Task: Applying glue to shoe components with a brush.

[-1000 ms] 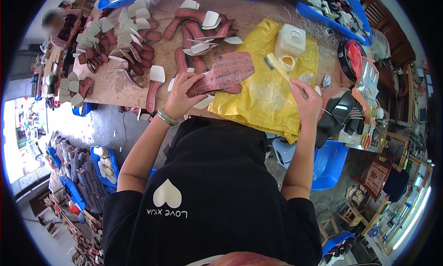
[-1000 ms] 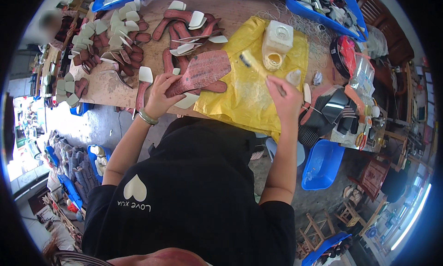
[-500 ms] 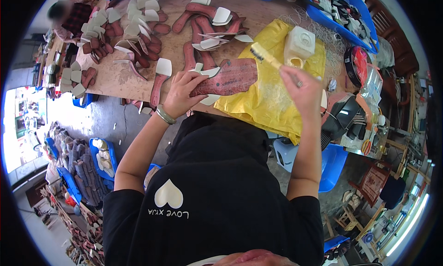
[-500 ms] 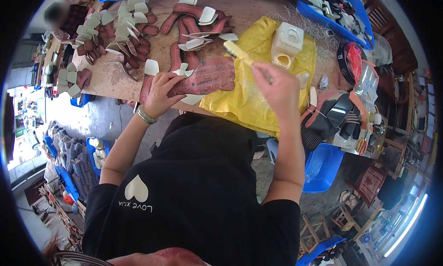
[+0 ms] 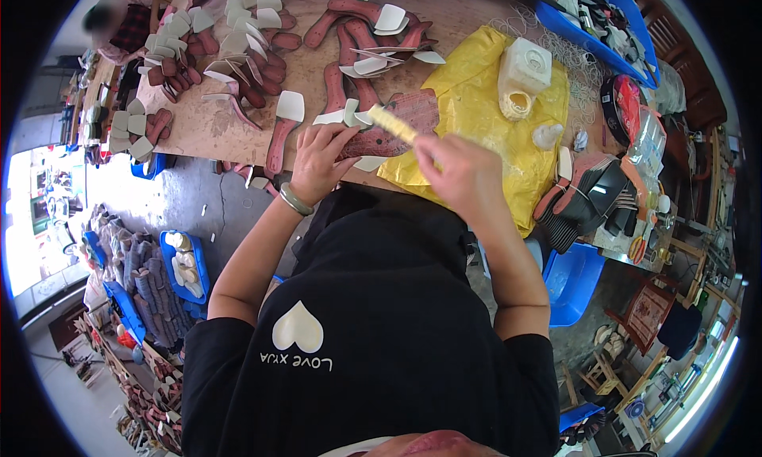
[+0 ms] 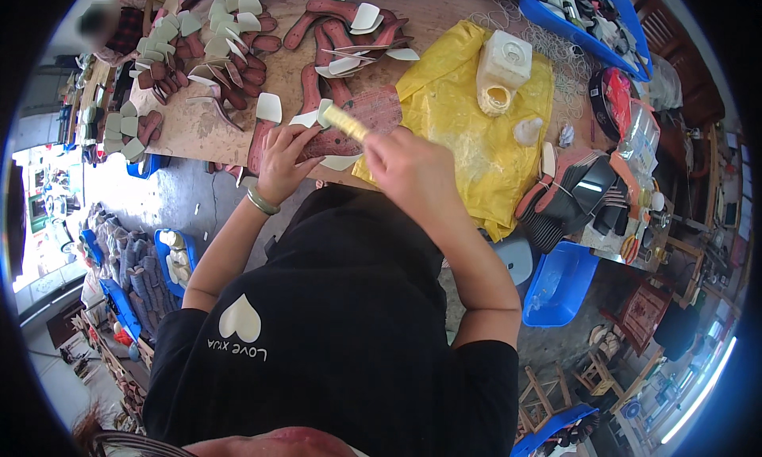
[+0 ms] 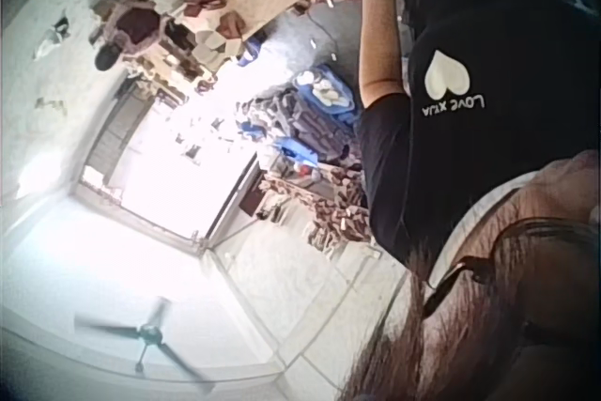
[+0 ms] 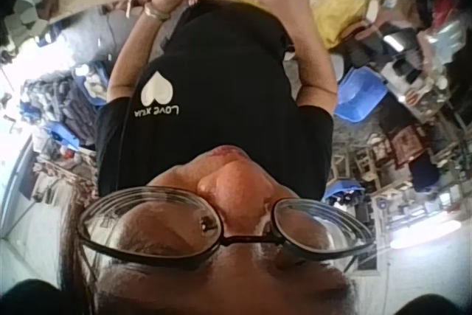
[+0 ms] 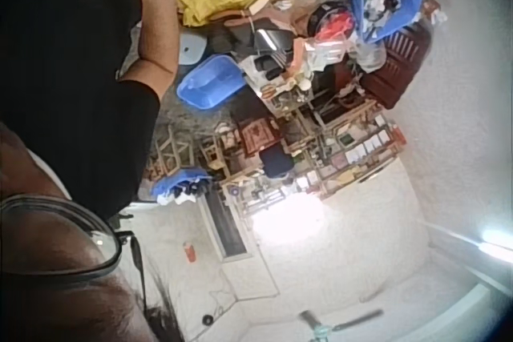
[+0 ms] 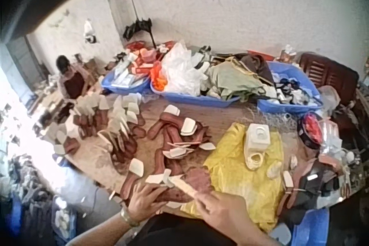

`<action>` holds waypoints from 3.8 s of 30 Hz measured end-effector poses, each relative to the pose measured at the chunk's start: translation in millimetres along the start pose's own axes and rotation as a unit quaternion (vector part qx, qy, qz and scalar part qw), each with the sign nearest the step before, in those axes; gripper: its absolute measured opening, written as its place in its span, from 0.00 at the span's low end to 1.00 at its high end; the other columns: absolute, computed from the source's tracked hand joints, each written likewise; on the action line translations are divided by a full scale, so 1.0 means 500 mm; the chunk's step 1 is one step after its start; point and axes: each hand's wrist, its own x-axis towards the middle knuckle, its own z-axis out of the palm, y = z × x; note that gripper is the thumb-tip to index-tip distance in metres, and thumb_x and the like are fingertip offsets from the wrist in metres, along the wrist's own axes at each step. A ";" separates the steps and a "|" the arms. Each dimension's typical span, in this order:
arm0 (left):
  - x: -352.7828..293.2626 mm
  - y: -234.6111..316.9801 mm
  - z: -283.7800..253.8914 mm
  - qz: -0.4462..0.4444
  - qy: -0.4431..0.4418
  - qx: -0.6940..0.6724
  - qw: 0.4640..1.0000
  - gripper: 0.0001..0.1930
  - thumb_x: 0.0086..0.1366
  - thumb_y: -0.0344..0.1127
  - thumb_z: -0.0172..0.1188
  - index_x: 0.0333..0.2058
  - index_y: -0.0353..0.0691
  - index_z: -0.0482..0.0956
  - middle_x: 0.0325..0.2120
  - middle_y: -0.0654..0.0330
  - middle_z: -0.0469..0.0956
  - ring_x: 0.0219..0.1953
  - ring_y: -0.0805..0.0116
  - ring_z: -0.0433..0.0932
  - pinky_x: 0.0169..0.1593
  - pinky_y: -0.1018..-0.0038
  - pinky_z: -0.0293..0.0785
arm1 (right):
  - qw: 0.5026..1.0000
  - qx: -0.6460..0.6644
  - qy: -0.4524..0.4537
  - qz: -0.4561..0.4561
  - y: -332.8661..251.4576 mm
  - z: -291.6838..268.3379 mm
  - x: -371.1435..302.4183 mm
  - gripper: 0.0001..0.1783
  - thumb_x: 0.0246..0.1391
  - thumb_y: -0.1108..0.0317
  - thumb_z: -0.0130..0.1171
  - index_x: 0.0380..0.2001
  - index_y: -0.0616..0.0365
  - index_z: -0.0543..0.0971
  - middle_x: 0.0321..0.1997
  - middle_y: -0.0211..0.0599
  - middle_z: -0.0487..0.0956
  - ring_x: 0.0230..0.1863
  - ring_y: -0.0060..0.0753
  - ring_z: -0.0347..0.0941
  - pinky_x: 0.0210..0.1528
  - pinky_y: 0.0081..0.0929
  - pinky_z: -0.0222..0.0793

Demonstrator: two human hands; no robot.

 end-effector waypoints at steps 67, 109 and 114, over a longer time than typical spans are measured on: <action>-0.392 -1.387 -0.237 -0.699 0.470 -0.057 0.537 0.20 0.53 0.21 0.56 0.46 0.45 0.73 0.44 0.47 0.68 0.48 0.47 0.69 0.56 0.60 0.64 | 0.883 0.064 0.175 0.431 -0.142 0.191 0.141 0.17 0.60 0.65 0.53 0.46 0.68 0.77 0.43 0.40 0.78 0.42 0.31 0.71 0.47 0.27 0.68; -0.507 -1.457 -0.229 -0.669 0.433 -0.019 0.604 0.12 0.59 0.31 0.60 0.42 0.39 0.77 0.35 0.53 0.80 0.34 0.61 0.80 0.40 0.66 0.76 | 0.907 0.073 0.178 0.375 -0.124 0.215 0.159 0.16 0.60 0.65 0.54 0.46 0.66 0.77 0.36 0.33 0.77 0.32 0.22 0.69 0.34 0.20 0.67; -0.407 -1.414 -0.195 -0.669 0.475 -0.221 0.527 0.18 0.58 0.26 0.60 0.47 0.38 0.69 0.34 0.55 0.77 0.24 0.63 0.78 0.28 0.71 0.76 | 0.897 0.101 0.169 0.396 -0.157 0.196 0.124 0.18 0.61 0.64 0.53 0.47 0.67 0.76 0.44 0.39 0.78 0.42 0.31 0.72 0.47 0.25 0.67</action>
